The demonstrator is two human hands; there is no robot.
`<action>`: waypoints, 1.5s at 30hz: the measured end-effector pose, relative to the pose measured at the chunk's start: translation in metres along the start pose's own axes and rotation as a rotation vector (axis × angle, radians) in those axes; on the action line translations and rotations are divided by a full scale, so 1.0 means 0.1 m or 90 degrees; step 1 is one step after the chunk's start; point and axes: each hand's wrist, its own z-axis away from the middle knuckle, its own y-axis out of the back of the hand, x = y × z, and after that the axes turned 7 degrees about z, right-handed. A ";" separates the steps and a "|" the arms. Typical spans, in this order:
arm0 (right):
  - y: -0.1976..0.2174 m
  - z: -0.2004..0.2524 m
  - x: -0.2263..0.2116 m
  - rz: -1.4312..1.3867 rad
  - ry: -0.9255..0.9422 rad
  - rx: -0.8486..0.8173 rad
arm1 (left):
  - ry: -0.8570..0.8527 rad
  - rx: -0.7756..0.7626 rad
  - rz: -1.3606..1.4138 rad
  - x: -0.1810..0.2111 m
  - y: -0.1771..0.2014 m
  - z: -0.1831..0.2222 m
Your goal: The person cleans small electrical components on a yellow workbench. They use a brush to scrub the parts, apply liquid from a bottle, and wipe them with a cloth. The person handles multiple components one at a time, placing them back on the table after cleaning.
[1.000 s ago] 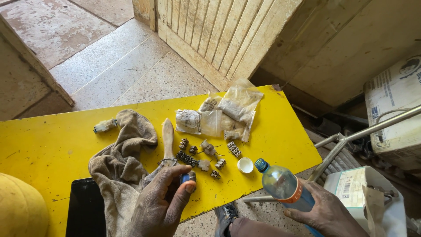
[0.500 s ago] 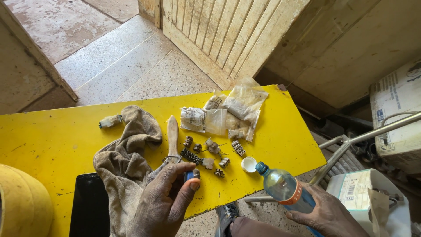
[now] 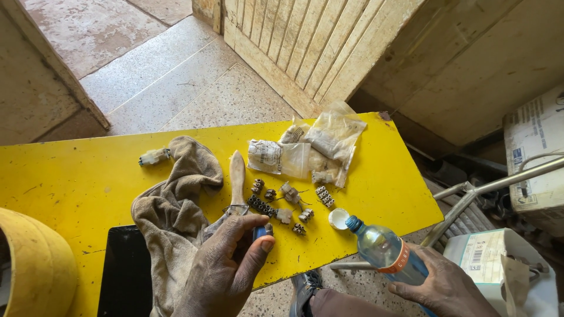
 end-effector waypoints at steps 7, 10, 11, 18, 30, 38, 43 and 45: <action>-0.06 -0.09 0.06 0.022 0.014 -0.001 | 0.001 0.005 0.016 0.00 -0.01 0.01; -0.13 -0.16 0.12 0.047 0.021 0.016 | -0.002 0.000 0.008 0.03 0.01 0.02; -0.09 -0.11 0.08 0.047 0.022 0.016 | -0.002 0.001 0.008 0.02 0.01 0.02; -0.04 -0.08 0.02 0.022 0.000 -0.004 | 0.018 -0.005 0.038 0.02 -0.01 0.01; 0.15 0.39 -0.32 -0.139 0.010 0.054 | 0.047 -0.019 0.213 -0.09 -0.06 0.01; 0.07 0.99 -1.00 -0.271 0.241 0.028 | 0.123 -0.093 0.520 -0.28 -0.21 0.06; -0.39 0.66 -1.01 -0.266 0.462 0.194 | 0.135 -0.056 0.468 -0.28 -0.17 0.05; -0.40 0.62 -1.02 -0.244 0.507 0.224 | 0.090 -0.071 0.373 -0.20 -0.05 0.02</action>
